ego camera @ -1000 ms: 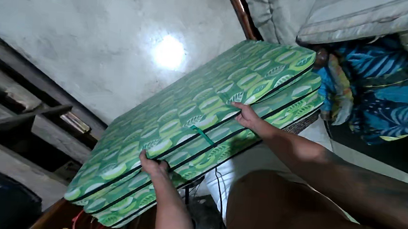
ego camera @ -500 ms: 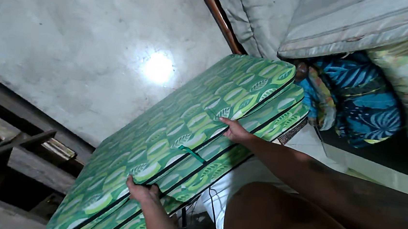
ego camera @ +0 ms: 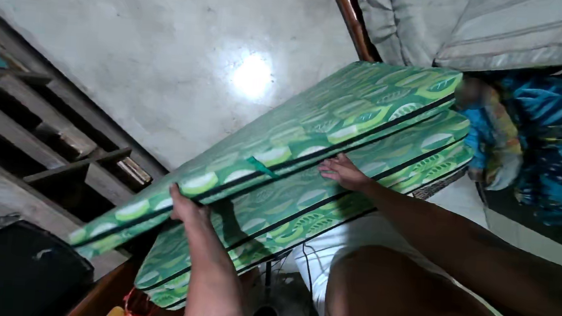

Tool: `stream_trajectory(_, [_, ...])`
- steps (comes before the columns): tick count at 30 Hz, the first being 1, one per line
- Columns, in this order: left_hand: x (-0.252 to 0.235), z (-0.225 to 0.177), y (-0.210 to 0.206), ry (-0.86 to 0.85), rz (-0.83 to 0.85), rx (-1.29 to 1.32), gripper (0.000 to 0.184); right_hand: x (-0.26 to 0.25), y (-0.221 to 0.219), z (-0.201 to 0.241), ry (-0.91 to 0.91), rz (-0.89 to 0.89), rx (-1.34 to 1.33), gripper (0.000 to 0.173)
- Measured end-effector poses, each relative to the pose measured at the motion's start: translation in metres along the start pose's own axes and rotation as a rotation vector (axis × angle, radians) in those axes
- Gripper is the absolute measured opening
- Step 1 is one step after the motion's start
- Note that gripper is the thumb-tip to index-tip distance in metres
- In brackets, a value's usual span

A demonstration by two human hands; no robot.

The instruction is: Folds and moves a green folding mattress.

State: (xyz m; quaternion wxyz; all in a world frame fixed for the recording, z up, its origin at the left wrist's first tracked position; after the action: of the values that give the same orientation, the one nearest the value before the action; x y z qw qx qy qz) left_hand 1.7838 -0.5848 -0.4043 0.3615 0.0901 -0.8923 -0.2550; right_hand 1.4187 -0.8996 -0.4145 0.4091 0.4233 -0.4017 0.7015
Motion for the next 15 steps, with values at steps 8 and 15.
stream_trajectory(8, [-0.053, -0.116, -0.066, -0.002, 0.023, -0.128, 0.067, -0.012, 0.011, -0.02, 0.034, 0.01, 0.25, 0.077])
stream_trajectory(15, [-0.11, -0.158, -0.096, -0.051, -0.041, -0.337, 0.074, -0.014, 0.016, -0.021, 0.057, 0.015, 0.187, 0.064])
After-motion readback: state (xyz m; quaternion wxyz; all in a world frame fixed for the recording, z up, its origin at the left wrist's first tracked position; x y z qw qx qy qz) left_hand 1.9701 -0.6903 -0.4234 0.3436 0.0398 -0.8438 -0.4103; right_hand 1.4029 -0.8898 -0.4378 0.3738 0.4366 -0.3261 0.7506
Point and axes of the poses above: each hand's wrist, its own x-axis away from the middle knuckle, its own y-axis out of the back of the hand, z = x × y, the point moved 6 cm from there along -x, towards the middle knuckle, and after that the axes turned 9 degrees about -x, right-handed, at the moved point
